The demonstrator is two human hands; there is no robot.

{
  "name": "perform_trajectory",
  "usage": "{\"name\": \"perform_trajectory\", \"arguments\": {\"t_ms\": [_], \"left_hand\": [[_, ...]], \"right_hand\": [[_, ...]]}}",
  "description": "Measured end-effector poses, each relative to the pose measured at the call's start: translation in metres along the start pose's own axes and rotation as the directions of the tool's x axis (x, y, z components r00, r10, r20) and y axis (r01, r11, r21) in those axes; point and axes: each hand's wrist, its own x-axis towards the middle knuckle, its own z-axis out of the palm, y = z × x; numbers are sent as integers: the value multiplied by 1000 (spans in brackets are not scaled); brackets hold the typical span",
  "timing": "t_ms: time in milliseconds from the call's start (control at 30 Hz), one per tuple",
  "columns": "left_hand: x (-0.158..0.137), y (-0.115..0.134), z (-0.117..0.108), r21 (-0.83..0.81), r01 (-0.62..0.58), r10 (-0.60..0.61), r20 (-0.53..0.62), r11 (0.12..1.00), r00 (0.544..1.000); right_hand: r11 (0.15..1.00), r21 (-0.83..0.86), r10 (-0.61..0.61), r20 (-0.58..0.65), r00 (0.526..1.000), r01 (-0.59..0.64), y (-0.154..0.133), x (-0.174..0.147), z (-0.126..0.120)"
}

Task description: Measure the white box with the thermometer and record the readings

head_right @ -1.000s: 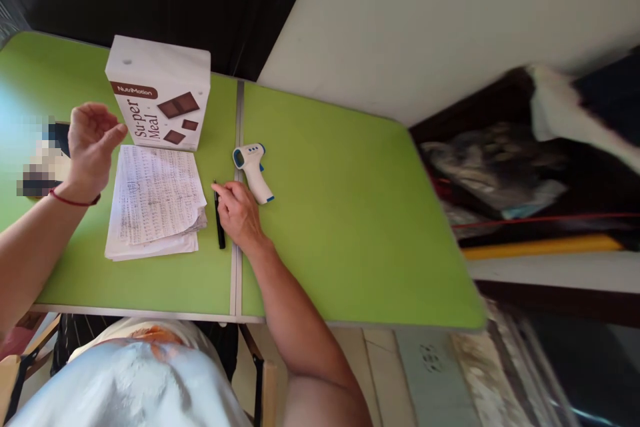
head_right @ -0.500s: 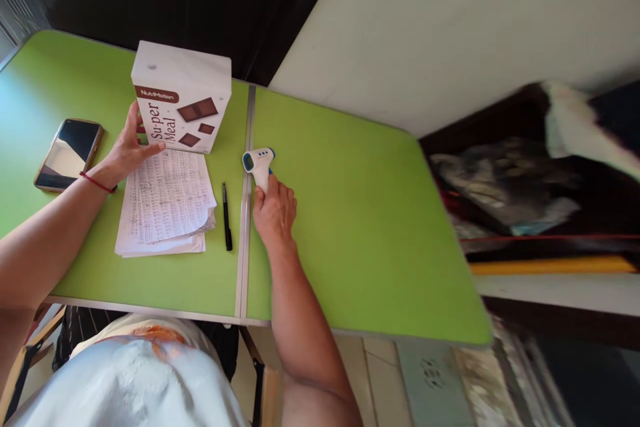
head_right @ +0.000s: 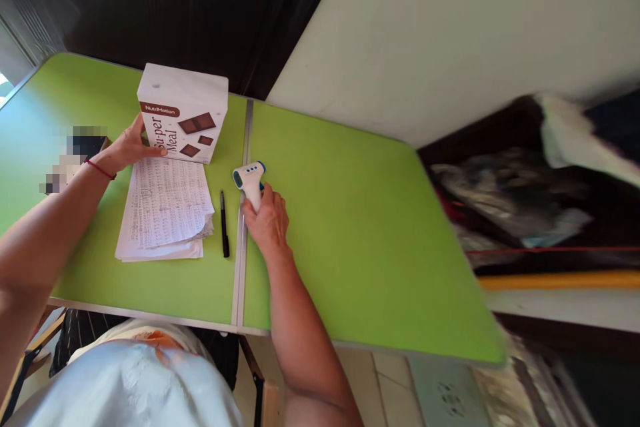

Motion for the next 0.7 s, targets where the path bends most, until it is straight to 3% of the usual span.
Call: {"name": "perform_trajectory", "arguments": {"t_ms": [167, 300, 400, 467, 600, 700], "left_hand": [[-2, -3, 1, 71, -27, 32, -67, 997, 997], [0, 2, 0, 273, -79, 141, -216, 959, 966], [-1, 15, 4, 310, -147, 244, -302, 939, 922], [-2, 23, 13, 162, -139, 187, -338, 977, 922], [-8, 29, 35, -196, -4, -50, -269, 981, 962], [-15, 26, 47, -232, 67, -116, -206, 970, 971]], "right_hand": [[998, 46, 32, 17, 999, -33, -1, -1, 6], [942, 333, -9, -85, 996, 37, -5, -3, 14], [780, 616, 10, -184, 983, 108, -13, -8, 12], [640, 757, 30, -197, 980, 132, -21, -13, 6], [329, 944, -30, -25, 999, 33, -41, -24, -8], [167, 979, -109, 132, 985, -113, -57, -31, -15]]}}
